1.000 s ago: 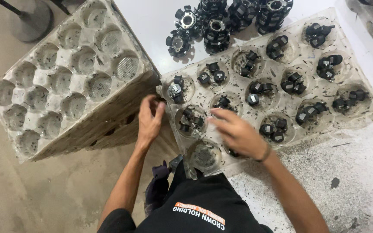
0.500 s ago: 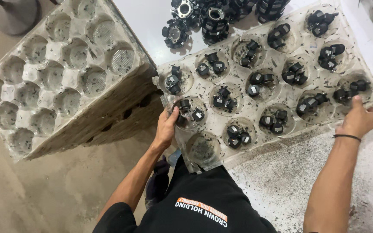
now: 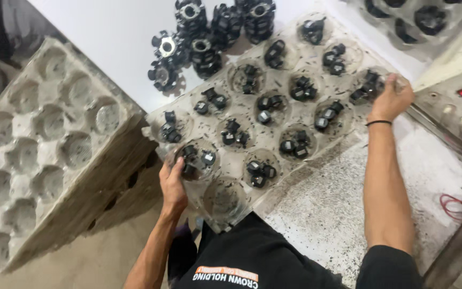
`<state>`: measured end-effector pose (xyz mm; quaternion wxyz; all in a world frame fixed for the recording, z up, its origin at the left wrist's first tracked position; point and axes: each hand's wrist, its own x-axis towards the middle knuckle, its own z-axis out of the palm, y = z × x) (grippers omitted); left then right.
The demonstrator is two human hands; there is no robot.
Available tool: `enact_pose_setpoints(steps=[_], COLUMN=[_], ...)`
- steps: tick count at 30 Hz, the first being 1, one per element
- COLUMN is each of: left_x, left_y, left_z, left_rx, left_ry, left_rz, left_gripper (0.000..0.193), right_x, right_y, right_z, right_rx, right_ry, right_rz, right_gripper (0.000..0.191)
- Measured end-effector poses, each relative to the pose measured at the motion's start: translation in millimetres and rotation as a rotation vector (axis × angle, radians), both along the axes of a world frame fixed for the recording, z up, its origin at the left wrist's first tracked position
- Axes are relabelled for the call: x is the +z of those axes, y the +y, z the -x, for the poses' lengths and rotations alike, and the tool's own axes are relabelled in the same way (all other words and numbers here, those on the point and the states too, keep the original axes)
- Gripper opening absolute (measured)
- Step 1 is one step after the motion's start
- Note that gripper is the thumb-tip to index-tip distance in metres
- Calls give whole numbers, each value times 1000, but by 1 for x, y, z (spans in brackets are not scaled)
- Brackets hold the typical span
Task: The person solders small black cylindrical components arranged in rows on a workbench, using a soldering iron in the right hand while steadying each component with the left hand. They then use a red-cabled probe tool to test the soldered components, and finally transfer the finished components and larger wheel-like parts into a molded tray.
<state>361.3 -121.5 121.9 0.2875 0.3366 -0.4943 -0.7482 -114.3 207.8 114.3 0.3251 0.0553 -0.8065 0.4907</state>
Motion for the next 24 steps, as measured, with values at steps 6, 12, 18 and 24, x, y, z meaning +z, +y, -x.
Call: enact_pose_setpoints(steps=[6, 12, 18, 24], left_x=[46, 124, 210, 250], left_y=[11, 14, -4, -94], left_z=[-3, 8, 44, 152], left_rx=[-34, -125, -281, -446], left_ry=[15, -17, -84, 121], left_rz=[62, -16, 97, 229], left_gripper=[40, 45, 49, 47], right_x=[21, 45, 83, 133], right_y=[7, 44, 68, 20], right_z=[-5, 11, 32, 93], right_rx=[144, 151, 183, 229], right_ry=[105, 164, 266, 332], right_rz=[272, 335, 322, 399], right_gripper=[17, 14, 11, 7])
